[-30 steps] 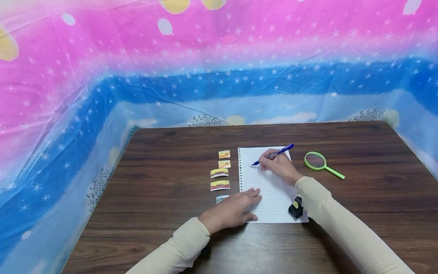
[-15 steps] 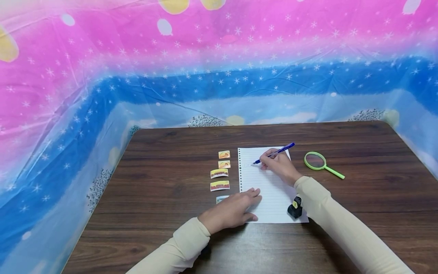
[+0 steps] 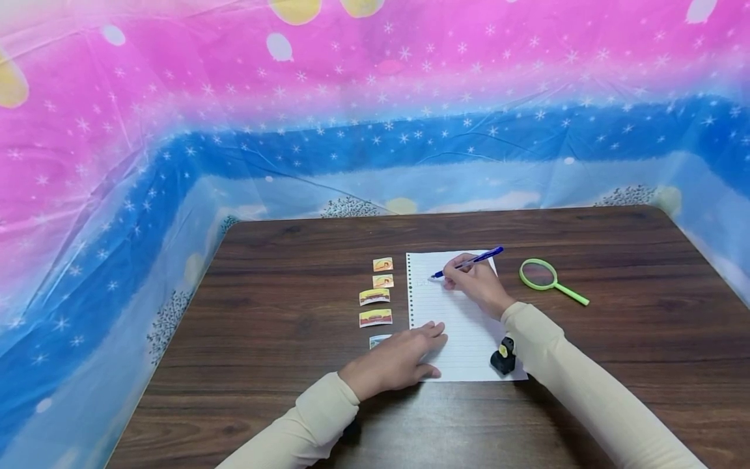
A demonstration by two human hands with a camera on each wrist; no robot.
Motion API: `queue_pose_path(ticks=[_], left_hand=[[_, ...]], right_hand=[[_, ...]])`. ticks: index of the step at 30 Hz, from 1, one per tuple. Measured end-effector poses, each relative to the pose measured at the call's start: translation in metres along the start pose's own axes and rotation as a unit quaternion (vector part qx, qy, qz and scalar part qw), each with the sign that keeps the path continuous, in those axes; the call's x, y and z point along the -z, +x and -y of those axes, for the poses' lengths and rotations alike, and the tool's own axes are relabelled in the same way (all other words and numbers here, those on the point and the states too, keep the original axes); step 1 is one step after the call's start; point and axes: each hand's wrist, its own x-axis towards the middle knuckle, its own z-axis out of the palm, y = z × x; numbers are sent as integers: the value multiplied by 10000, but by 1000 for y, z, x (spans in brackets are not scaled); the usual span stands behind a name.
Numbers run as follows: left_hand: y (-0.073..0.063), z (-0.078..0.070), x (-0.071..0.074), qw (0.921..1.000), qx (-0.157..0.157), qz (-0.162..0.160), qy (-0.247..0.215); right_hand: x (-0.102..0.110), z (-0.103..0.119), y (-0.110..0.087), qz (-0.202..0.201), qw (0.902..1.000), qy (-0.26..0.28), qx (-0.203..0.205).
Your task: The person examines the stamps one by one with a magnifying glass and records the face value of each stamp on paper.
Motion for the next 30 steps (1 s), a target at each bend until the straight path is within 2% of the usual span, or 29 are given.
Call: queue_pose_path(ticks=[14, 25, 30], left_hand=[[-1, -1, 0, 9999, 17, 28, -124], [0, 1, 2, 10000, -64, -44, -33], [1, -1, 3, 9999, -76, -82, 14]], right_hand=[[0, -5, 1, -23, 9997, -230, 30], [9, -2, 2, 161, 9978, 593, -233], [16, 3, -2, 247, 9988, 383, -183]])
